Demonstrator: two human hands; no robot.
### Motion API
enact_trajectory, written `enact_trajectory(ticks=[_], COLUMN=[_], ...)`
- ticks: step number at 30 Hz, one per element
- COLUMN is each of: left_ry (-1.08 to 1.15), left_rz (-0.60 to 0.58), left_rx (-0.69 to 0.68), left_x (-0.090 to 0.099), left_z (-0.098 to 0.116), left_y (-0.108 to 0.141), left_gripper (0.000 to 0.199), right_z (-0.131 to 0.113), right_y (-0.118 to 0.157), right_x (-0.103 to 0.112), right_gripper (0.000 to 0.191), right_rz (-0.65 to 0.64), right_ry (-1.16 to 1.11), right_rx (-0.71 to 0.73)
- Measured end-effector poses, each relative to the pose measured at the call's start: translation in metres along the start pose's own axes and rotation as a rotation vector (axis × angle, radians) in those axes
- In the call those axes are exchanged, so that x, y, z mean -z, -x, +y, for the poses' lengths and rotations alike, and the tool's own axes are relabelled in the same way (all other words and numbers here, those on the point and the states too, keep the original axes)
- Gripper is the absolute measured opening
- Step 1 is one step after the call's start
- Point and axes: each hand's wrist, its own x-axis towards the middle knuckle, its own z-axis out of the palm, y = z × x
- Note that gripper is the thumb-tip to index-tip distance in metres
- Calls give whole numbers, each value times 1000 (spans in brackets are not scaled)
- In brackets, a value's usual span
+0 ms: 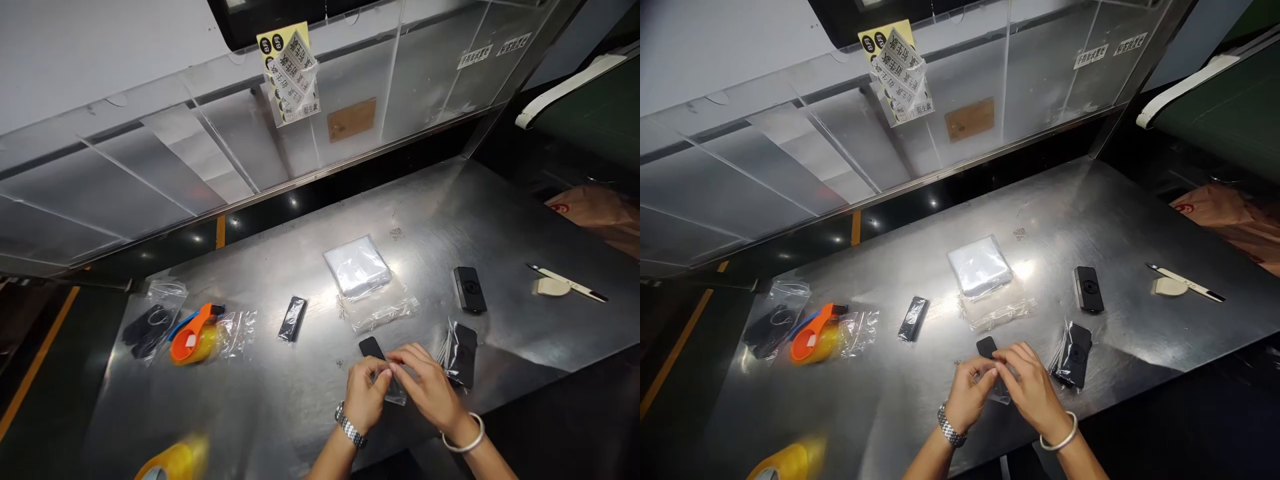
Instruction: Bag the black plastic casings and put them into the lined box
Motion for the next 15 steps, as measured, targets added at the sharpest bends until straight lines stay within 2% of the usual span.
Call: enact_trajectory(ticks=[2,4,8,13,15], left_ry=[10,35,21,-53,-83], left_rz=[-15,-14,6,-10,29], left_rx=[16,38,47,8,-7], left_x=[4,10,21,31,34], left_z=[0,-2,-6,-3,-1], left_y=[-2,-4,-6,-4,-2], left_gripper=[15,14,14,11,12], right_z=[-3,-1,6,1,3], right_y=[-6,-8,-9,-12,-13], right_x=[4,6,8,3,-1], right_gripper=[20,22,22,24,23], right_rz=[-28,-51,-203,-266,-262], right_ry=[22,-17,-174,-164,-200], right_rx=[-4,-82,-210,-147,-157])
